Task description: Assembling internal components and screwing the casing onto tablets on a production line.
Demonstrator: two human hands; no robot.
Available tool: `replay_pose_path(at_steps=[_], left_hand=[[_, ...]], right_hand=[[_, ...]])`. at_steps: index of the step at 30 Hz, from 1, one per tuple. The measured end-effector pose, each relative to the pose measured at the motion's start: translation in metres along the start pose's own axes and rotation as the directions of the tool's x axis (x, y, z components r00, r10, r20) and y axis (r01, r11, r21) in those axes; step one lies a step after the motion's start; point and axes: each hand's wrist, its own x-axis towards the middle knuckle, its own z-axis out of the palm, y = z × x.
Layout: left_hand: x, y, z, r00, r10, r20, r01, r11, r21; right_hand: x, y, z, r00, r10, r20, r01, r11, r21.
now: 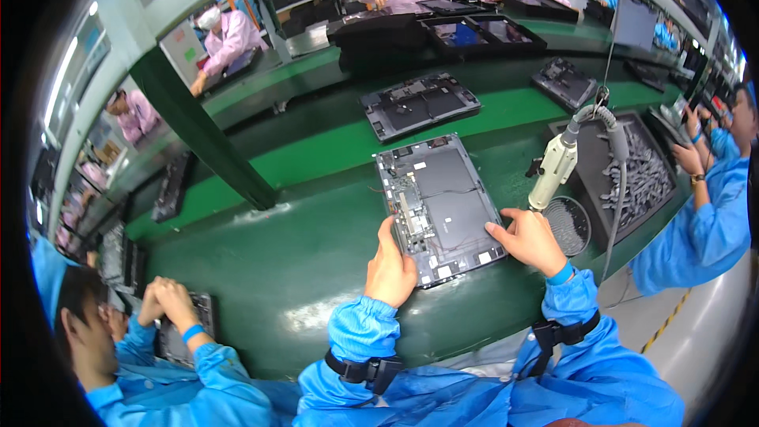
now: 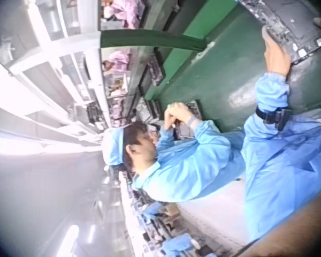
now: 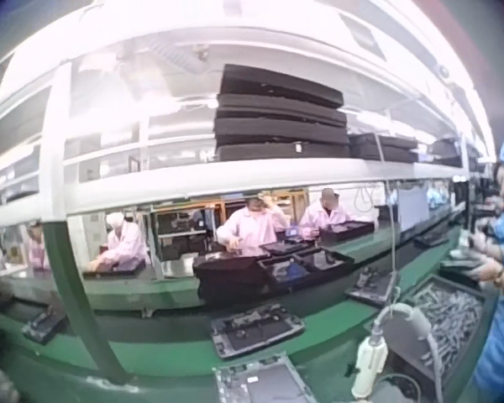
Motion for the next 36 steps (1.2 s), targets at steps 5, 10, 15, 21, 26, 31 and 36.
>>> replay_pose_path(at_steps=[5, 10, 15, 21, 26, 31, 36], left_hand=[[0.014, -0.013, -0.026, 0.989, -0.022, 0.149, 0.025, 1.0, -0.019], [0.118, -0.006, -0.061, 0.942, -0.13, 0.309, 0.13, 0.991, 0.022], [0.267, -0.043, -0.054, 0.948, -0.221, -0.231, 0.291, 0.895, 0.339], [0.327, -0.021, -0.031, 0.861, -0.504, -0.067, 0.507, 0.844, 0.172], [0.301, -0.005, -0.031, 0.789, -0.609, 0.087, 0.599, 0.729, -0.331], [0.269, 0.016, -0.061, 0.867, -0.458, 0.197, 0.418, 0.451, -0.788], [0.217, 0.055, -0.085, 0.943, -0.326, 0.069, 0.218, 0.447, -0.868]], right_hand=[[0.011, 0.015, 0.003, 0.911, 0.089, 0.404, -0.303, 0.808, 0.506], [0.009, 0.032, 0.001, 0.935, -0.092, 0.342, -0.01, 0.958, 0.285], [0.015, 0.027, 0.006, 0.836, -0.297, 0.461, 0.174, 0.941, 0.29], [0.021, 0.029, -0.002, 0.756, -0.184, 0.627, -0.077, 0.928, 0.366], [0.018, 0.032, -0.006, 0.692, -0.035, 0.721, -0.447, 0.764, 0.466], [0.014, 0.024, 0.0, 0.674, -0.085, 0.734, -0.47, 0.716, 0.515], [0.013, 0.013, 0.023, 0.669, -0.225, 0.708, -0.569, 0.458, 0.683]])
